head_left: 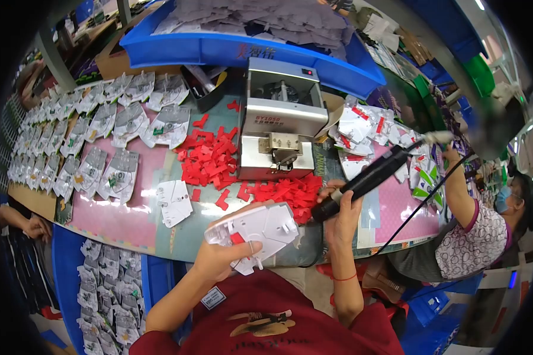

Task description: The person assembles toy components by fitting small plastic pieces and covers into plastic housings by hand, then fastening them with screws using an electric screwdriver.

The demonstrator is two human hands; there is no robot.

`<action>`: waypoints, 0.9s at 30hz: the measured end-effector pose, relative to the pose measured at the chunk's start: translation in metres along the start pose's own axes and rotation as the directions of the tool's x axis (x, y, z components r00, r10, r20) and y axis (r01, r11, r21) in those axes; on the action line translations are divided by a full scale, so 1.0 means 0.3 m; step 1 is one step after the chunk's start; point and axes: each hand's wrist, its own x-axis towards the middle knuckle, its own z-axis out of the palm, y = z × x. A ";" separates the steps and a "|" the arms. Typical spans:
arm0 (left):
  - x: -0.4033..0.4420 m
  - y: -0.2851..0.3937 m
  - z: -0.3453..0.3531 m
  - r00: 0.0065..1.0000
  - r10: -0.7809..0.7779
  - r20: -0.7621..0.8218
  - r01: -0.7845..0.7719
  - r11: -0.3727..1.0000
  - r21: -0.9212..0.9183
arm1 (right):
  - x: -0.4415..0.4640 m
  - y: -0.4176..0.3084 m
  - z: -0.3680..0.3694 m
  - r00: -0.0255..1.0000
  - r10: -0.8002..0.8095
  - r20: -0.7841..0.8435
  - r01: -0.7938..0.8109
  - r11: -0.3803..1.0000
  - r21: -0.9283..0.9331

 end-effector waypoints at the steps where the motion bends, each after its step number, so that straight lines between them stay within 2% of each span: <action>1: 0.003 0.002 0.004 0.998 0.049 0.047 -0.052 0.997 0.060 | 0.006 -0.002 -0.002 0.999 0.041 -0.028 -0.041 0.999 -0.012; 2: 0.008 0.001 0.009 0.991 0.097 0.097 -0.108 0.988 0.115 | 0.004 -0.023 0.004 1.000 0.023 0.003 -0.023 0.996 -0.089; 3: 0.012 0.001 0.015 0.979 0.139 0.151 -0.163 0.972 0.166 | 0.003 -0.037 0.007 0.992 -0.128 0.014 0.124 0.921 -0.370; 4: 0.013 0.002 0.023 0.962 0.195 0.192 -0.236 0.946 0.220 | 0.004 -0.052 0.011 0.962 -0.265 0.062 0.245 0.746 -0.619; 5: 0.014 -0.001 0.026 0.938 0.251 0.239 -0.310 0.915 0.259 | 0.001 -0.072 0.022 0.916 -0.376 0.140 0.326 0.492 -0.807; 6: 0.017 -0.006 0.027 0.908 0.302 0.290 -0.384 0.876 0.292 | -0.008 -0.100 0.040 0.851 -0.512 0.120 0.378 0.438 -0.816; 7: 0.021 -0.012 0.030 0.872 0.350 0.341 -0.458 0.830 0.318 | -0.019 -0.128 0.041 0.858 -0.471 0.203 0.453 0.509 -0.732; 9: 0.021 -0.022 0.052 0.860 0.357 0.365 -0.472 0.829 0.302 | -0.053 -0.183 0.034 0.836 -0.399 0.378 0.549 0.645 -0.532; 10: 0.016 -0.024 0.067 0.863 0.340 0.374 -0.459 0.836 0.300 | -0.073 -0.222 0.059 0.842 -0.247 0.480 0.478 0.756 -0.448; 12: 0.011 -0.016 0.097 0.856 0.306 0.416 -0.464 0.809 0.360 | -0.087 -0.251 0.112 0.741 -0.196 0.642 0.590 0.646 -0.484; 15: 0.006 -0.026 0.113 0.847 0.241 0.473 -0.502 0.652 0.568 | -0.108 -0.244 0.082 0.661 0.047 0.749 0.560 0.633 -0.534; 18: 0.004 -0.035 0.151 0.828 0.130 0.546 -0.467 0.698 0.542 | -0.146 -0.254 0.024 0.697 -0.039 0.716 0.593 0.593 -0.545; 20: 0.000 -0.030 0.172 0.780 0.019 0.625 -0.461 0.693 0.554 | -0.168 -0.272 -0.059 0.787 -0.165 0.595 0.524 0.688 -0.502; 21: -0.010 -0.045 0.175 0.789 -0.014 0.615 -0.312 0.852 0.420 | -0.179 -0.286 -0.118 0.822 -0.218 0.526 0.495 0.731 -0.470; 23: -0.009 -0.054 0.165 0.816 -0.047 0.577 -0.103 0.969 0.225 | -0.193 -0.308 -0.282 0.895 -0.373 0.243 0.439 0.833 -0.337; 25: 0.004 -0.067 0.150 0.882 -0.011 0.471 -0.077 0.983 0.167 | -0.174 -0.319 -0.474 0.867 -0.452 -0.210 0.446 0.892 -0.076; 27: 0.010 -0.078 0.129 0.921 -0.012 0.390 -0.049 0.988 0.145 | -0.086 -0.384 -0.613 0.773 -0.381 -0.507 0.413 0.909 -0.054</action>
